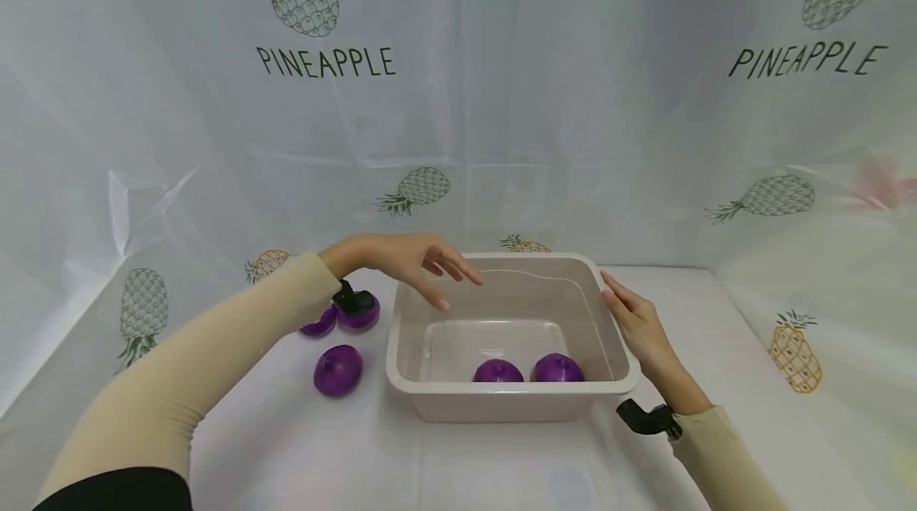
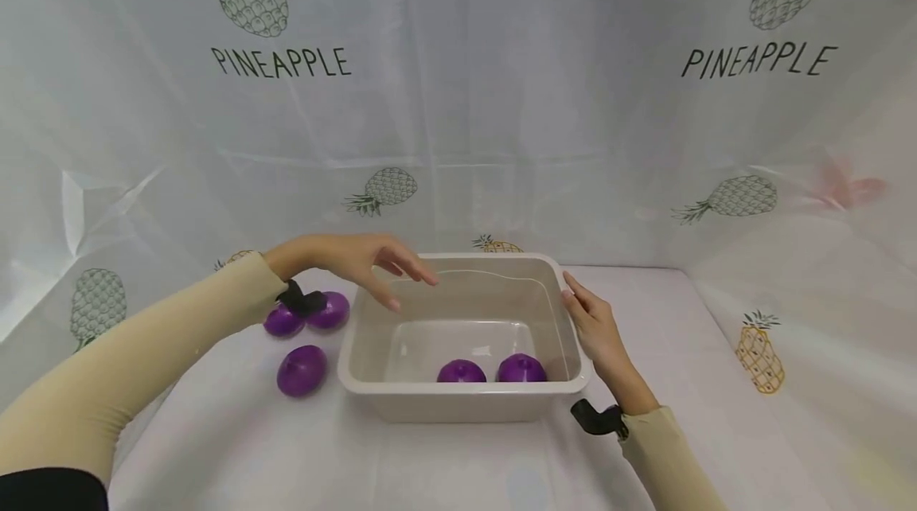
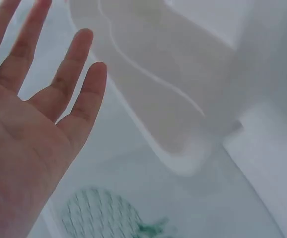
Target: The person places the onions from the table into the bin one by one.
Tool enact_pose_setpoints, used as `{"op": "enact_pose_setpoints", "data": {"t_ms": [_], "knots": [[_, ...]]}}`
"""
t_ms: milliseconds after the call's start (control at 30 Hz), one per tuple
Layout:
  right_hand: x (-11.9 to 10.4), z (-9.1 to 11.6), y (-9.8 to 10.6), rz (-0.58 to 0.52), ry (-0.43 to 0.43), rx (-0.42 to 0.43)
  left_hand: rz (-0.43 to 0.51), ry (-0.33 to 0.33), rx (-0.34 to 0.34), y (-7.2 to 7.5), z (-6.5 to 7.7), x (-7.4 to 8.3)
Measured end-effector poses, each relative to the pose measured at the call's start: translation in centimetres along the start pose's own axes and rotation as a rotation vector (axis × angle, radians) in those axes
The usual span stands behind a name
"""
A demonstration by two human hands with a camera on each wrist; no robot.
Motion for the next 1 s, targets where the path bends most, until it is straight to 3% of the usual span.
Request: {"op": "enact_pose_setpoints", "data": {"t_ms": [233,500,767,1000], "knots": [[-0.1,0.2,0.3,-0.016,-0.014,0.007,0.04,0.025,0.152,0.9,4.2,-2.7],[0.0,0.2,0.1,-0.043,-0.023,0.009,0.121,0.022,0.296,0.5,8.8,-6.1],[-0.1,0.1,0.1,-0.065,0.004,0.023,0.268,0.12,0.412,-1.9,12.5,-11.3],[-0.2,0.1,0.0,-0.066,0.002,0.024,0.344,0.138,0.453,-4.6,14.1,-15.7]]}}
Point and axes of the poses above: each hand's wrist, its own z-axis away from the middle knuckle, its own y-axis out of the back of the hand, x = y × z, the point moved 7 cm from there along -z, towards the middle knuckle, and after that the axes turned 9 degrees about y, right-handed, at the moved point
